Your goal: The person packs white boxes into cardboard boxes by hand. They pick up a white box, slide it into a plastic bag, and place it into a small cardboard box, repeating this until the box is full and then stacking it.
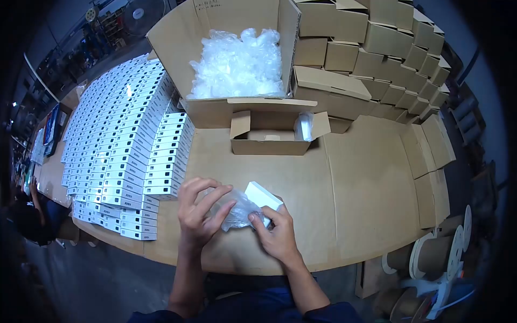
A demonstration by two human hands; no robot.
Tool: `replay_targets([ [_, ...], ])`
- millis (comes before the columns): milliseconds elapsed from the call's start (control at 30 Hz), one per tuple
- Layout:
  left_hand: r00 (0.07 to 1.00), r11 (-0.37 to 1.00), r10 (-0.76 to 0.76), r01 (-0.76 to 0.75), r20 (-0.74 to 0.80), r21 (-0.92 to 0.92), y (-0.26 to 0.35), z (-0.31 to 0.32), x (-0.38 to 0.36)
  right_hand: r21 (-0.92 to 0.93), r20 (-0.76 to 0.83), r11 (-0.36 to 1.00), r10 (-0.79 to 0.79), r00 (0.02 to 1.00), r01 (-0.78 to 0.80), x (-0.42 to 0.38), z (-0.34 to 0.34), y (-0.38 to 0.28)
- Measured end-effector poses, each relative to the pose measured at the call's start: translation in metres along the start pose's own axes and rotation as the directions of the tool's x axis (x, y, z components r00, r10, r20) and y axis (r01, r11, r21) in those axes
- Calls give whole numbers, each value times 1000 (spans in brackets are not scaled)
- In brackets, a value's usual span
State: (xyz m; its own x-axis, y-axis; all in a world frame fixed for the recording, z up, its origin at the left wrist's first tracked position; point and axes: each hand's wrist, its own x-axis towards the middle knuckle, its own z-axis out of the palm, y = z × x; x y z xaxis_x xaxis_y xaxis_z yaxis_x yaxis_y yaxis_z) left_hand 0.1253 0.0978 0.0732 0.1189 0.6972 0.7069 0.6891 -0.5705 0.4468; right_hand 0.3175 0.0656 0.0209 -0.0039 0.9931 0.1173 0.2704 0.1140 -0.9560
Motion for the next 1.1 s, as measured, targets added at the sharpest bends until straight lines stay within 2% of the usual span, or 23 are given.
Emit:
replay_targets([
  [200,1000,997,-15,17,20,-80,-7,10,-2,-28,19,999,19,1000,-19,-1,-3,0],
  [300,1000,993,2,0,22,-122,-8,11,-2,177,32,971,157,987,-161,-3,1,6],
  [400,988,976,23,11,153,-216,-4,6,0,258,27,927,276,961,-274,-4,1,15],
  [567,903,947,-63,189,426,-261,4,0,-8,25,18,973,229,973,-229,-7,-8,36],
  [667,802,898,-227,392,553,-201,7,-1,-7,-155,71,988,6,997,6,-4,-18,7],
  [700,756,868,-290,466,587,-172,7,-1,-6,-171,128,985,45,991,-23,-6,-21,3],
  [800,859,764,-286,473,425,-439,-2,15,-10,-179,171,982,-27,985,58,-10,-25,6],
  [833,765,607,-394,633,510,-480,-7,17,-16,-142,187,990,2,982,25,-10,-26,6],
  [900,912,609,-341,400,229,-685,-21,38,-30,-154,123,987,72,990,-53,-11,-27,9],
  [933,945,602,-319,261,72,-755,-27,47,-35,-160,91,983,107,990,-92,-11,-27,11],
  [967,940,627,-341,208,-25,-751,-33,53,-36,-125,20,987,103,994,-100,-10,-25,12],
  [1067,762,178,-556,498,331,-849,-7,43,-42,-113,-144,978,156,977,-173,-7,-21,6],
  [1100,664,57,-556,630,500,-774,-4,45,-50,-158,-168,986,29,985,-56,-7,-19,13],
])
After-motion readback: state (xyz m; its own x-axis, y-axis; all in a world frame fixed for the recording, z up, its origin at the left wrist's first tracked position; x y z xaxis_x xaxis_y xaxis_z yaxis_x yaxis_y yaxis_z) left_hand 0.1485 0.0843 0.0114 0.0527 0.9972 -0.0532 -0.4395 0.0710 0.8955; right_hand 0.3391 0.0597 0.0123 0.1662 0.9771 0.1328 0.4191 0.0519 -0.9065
